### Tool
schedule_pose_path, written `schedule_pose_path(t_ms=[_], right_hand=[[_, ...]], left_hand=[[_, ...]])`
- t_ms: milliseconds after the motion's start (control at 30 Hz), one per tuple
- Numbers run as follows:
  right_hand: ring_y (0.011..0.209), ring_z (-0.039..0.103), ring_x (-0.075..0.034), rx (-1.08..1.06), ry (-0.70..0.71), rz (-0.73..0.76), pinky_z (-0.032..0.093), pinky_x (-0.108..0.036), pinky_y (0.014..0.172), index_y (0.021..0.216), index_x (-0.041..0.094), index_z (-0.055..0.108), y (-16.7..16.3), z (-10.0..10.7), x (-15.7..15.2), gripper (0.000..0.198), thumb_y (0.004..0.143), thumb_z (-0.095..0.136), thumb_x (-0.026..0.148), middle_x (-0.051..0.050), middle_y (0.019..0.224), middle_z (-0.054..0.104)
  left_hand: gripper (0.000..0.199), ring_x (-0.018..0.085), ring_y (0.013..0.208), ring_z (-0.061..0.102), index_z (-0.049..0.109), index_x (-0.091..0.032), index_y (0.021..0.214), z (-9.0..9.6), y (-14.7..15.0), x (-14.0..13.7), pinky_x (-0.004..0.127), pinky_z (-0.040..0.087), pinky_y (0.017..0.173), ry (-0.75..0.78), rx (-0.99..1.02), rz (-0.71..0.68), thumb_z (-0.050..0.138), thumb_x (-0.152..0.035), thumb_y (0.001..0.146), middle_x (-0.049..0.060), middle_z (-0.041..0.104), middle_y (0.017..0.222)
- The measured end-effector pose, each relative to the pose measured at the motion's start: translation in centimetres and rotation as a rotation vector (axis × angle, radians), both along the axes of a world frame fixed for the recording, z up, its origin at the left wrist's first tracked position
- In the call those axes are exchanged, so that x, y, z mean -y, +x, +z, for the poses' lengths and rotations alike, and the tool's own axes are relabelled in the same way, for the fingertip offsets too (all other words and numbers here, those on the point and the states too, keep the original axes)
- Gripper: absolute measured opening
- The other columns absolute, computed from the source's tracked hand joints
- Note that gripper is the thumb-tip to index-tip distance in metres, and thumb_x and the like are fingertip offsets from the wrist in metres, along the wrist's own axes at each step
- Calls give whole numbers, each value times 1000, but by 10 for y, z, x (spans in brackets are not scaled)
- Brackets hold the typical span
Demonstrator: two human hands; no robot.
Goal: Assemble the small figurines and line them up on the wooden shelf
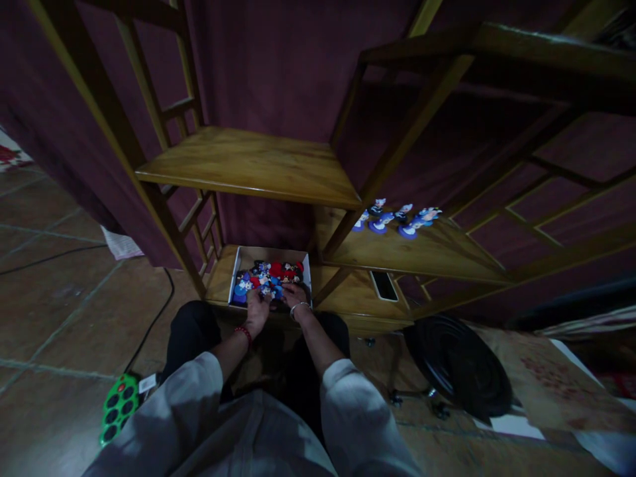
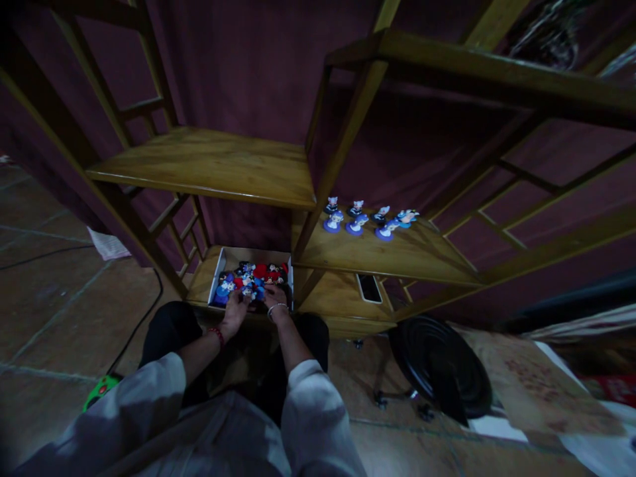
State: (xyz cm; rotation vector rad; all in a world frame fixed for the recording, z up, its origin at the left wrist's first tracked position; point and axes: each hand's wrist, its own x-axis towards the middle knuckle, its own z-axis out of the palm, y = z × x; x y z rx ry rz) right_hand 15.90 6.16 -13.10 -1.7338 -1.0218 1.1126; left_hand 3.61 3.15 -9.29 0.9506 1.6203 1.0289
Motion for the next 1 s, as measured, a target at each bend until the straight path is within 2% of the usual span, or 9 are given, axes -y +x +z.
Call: schedule_pose_path(t_ms=[67,167,333,500,767,900,1000], right_hand=[[61,61,-13,51,-41,68,50,-23,55,88,20,68,0,2,0,24,68,56,24,-1,75,68],[72,64,-15,88,-30,109,51,-23,62,86,23,69,1,4,1,22,67,58,19,1,79,69],[82,65,-16,215,60,109,51,-29,78,94,25,66,1,3,6,31,67,57,13,0,89,70],[94,62,-14,246,158,176,45,-32,93,98,26,65,2,6,12,33,69,55,12,2,99,68],[90,62,-14,249,241,250,45,-31,90,95,27,67,5,12,18,28,71,55,18,3,98,69],[81,63,-15,283,188,230,49,-30,82,92,24,69,4,15,19,24,74,53,21,1,89,70],[81,63,-16,334,172,218,48,-30,83,85,25,70,0,16,20,19,74,56,22,0,86,69]], left_hand=[[36,13,60,64,43,-14,118,-4,-1,-2,26,53,59,-72,215,63,51,-18,83,6,63,89],[36,9,50,61,40,-15,118,-5,-2,-5,24,54,53,-126,371,113,51,-14,84,3,60,81],[34,10,51,62,42,-15,115,-2,-3,-2,25,55,53,-105,439,87,51,-10,82,-1,57,72],[35,10,57,65,44,-15,115,1,-4,0,25,57,58,-104,401,77,52,-9,81,1,59,79],[34,11,61,66,48,-15,110,2,-5,0,27,57,60,-79,465,57,49,-1,79,3,61,84],[32,11,59,64,47,-13,108,2,-4,0,29,57,60,-82,485,94,50,0,79,3,58,82],[29,9,60,63,47,-12,105,1,-3,-1,29,58,63,-104,475,120,50,0,79,1,56,78]])
